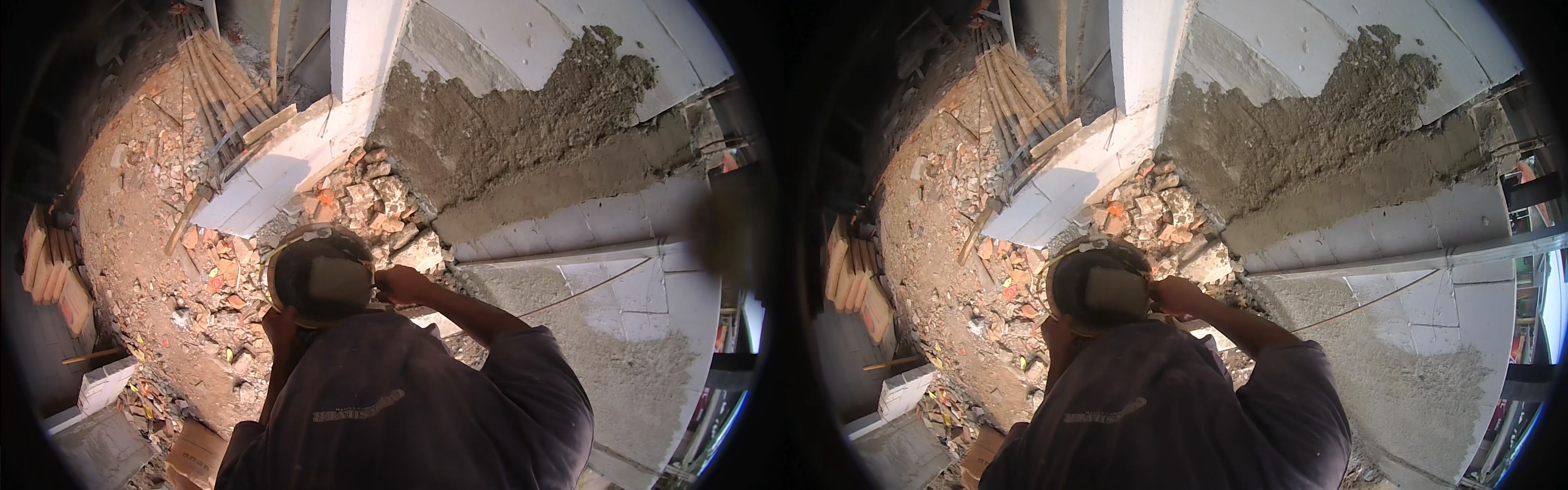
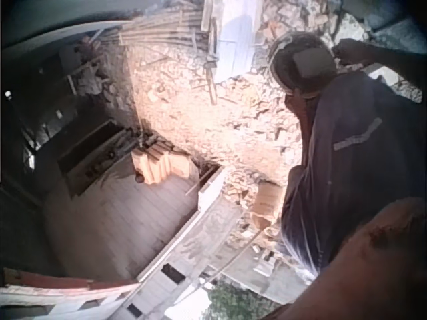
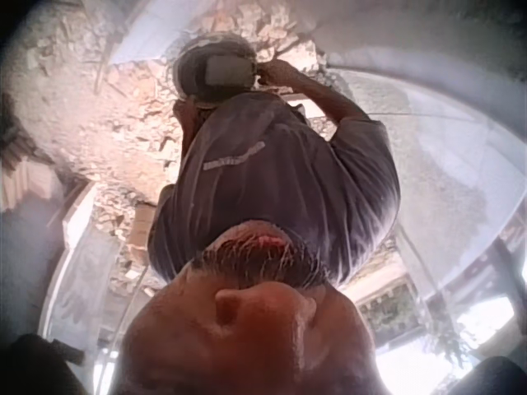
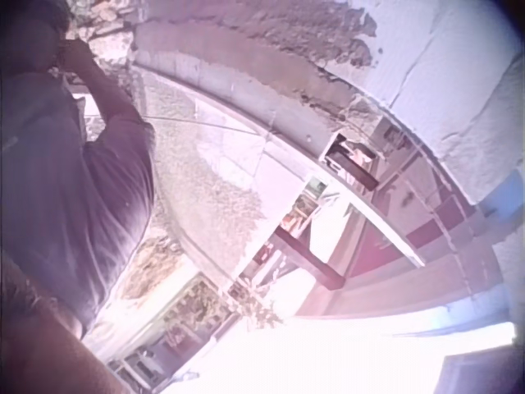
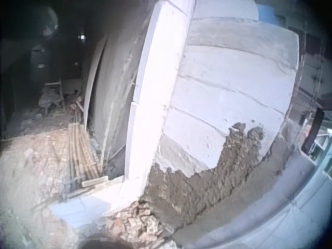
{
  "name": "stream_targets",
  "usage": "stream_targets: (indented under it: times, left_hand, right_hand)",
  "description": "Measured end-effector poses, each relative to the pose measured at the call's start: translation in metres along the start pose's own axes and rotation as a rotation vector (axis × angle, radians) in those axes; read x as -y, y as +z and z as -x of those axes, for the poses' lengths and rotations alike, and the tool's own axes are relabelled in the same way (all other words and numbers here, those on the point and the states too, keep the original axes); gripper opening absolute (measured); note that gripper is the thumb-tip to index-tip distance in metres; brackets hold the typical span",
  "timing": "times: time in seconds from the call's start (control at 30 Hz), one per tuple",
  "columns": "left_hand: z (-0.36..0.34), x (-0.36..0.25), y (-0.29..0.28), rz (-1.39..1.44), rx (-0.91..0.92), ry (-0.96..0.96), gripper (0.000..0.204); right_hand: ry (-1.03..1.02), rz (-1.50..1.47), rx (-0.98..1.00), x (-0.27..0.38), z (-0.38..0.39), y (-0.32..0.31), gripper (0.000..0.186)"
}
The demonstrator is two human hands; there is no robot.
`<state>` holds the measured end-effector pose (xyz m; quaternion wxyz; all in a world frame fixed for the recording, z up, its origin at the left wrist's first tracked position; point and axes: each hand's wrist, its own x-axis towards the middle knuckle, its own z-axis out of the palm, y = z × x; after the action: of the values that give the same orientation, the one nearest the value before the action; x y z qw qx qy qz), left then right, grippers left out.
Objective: The person scoops cement from a bucket using a trowel and applies it to a vertical wall. The person repeatedly smooths the cement on the wall surface.
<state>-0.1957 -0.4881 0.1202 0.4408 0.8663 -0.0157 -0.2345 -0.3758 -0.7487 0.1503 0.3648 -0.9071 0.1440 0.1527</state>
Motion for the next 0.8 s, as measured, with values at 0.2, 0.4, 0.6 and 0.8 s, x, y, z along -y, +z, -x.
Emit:
stream_targets:
  times: [0.2,0.4,0.6,0.8]
  left_hand:
    - [-0.003,0.010,-0.008,-0.127,-0.053,-0.041,0.031]
    - [-0.011,0.047,-0.016,0.016,-0.029,-0.101,0.033]
    - [-0.005,0.028,-0.014,-0.025,-0.011,-0.077,0.030]
    - [-0.009,0.003,-0.002,-0.077,-0.001,0.074,0.030]
  right_hand:
    - [0.111,-0.703,0.213,-0.025,0.014,-0.103,0.028]
    - [0.563,-0.565,-0.636,-0.150,0.054,-0.253,0.024]
    - [0.320,-0.306,-0.861,-0.033,0.095,-0.331,0.024]
    - [-0.039,0.151,-0.298,-0.022,0.018,-0.143,0.024]
